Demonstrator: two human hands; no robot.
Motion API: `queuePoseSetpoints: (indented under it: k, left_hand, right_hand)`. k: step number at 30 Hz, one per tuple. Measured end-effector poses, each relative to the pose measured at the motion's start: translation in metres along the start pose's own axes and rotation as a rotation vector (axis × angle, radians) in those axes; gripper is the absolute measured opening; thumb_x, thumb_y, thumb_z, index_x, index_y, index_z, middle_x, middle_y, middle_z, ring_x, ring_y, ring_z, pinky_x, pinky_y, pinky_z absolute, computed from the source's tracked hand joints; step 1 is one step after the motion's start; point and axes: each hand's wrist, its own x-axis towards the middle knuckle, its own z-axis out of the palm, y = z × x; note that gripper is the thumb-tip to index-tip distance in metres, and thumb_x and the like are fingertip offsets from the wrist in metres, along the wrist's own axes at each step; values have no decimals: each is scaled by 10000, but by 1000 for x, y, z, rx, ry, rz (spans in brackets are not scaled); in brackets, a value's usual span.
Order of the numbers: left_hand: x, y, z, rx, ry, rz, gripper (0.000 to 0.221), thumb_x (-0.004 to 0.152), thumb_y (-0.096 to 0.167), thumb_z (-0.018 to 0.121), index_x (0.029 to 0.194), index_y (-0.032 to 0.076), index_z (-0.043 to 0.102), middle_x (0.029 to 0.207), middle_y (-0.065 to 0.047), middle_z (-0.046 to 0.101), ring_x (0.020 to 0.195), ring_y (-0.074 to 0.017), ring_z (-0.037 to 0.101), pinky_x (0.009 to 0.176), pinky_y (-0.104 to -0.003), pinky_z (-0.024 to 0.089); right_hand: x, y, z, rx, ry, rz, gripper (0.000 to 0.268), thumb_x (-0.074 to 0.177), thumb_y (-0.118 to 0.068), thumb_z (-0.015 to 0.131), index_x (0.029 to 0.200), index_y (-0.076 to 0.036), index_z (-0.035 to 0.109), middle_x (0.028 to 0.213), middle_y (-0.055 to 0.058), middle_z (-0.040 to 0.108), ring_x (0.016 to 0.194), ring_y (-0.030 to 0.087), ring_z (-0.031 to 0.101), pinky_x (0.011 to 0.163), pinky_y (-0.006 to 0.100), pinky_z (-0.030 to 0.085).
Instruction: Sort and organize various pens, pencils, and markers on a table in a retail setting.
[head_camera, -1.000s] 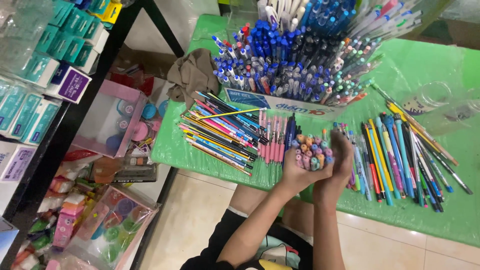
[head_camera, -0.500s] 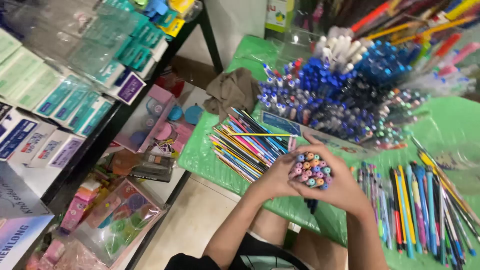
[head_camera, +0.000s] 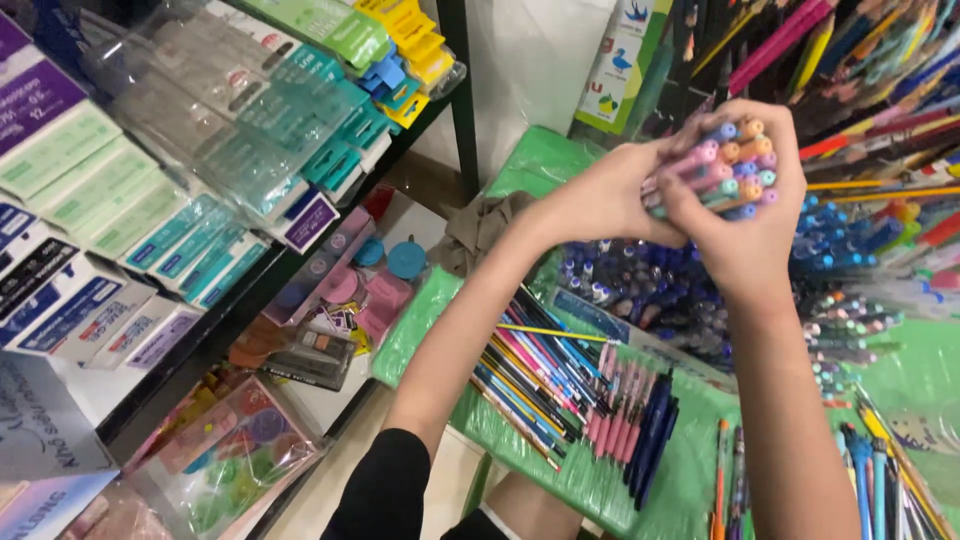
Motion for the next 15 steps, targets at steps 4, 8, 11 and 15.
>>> queuePoseSetpoints:
  k: [4, 8, 11, 15]
  left_hand:
    - [31, -52, -6, -219, 36, 71, 840, 694, 178, 959, 1380, 24, 498, 1263, -117, 678, 1152, -128, 633, 1017, -323, 573]
    - [39, -97, -5, -70, 34, 69, 786, 736, 213, 963, 1365, 20, 533, 1263, -117, 686, 1168, -175, 654, 1027, -342, 566]
    - [38, -108, -4, -1, 39, 103, 790, 769, 232, 958, 1396, 16, 528, 1279, -106, 691, 1185, -186, 663, 1052, -346, 546]
    - [36, -108, 0, -15, 56, 70, 780, 784, 232, 940, 1408, 26, 520, 1267, -101, 717, 1181, -183, 681, 1060, -348, 559]
  right_hand:
    - [24, 32, -10, -165, -8, -81, 483, 946, 18, 793, 1315, -22, 483, 1177, 51, 601, 1097, 121, 618, 1024, 280, 530]
    - [30, 64, -18, -198, -61, -28, 451, 982, 26, 778, 1333, -13, 498, 1256, 70, 642, 1161, 117, 625, 1093, 294, 532]
    - [34, 71, -21, -184, -118, 0, 438, 1018, 17, 779, 1343, -11, 486, 1284, 87, 671, 1219, 130, 648, 1105, 291, 539]
    - [30, 70, -21, -236, -121, -19, 478, 1019, 2, 808, 1360, -9, 473, 1313, 97, 664, 1239, 135, 636, 1119, 290, 530]
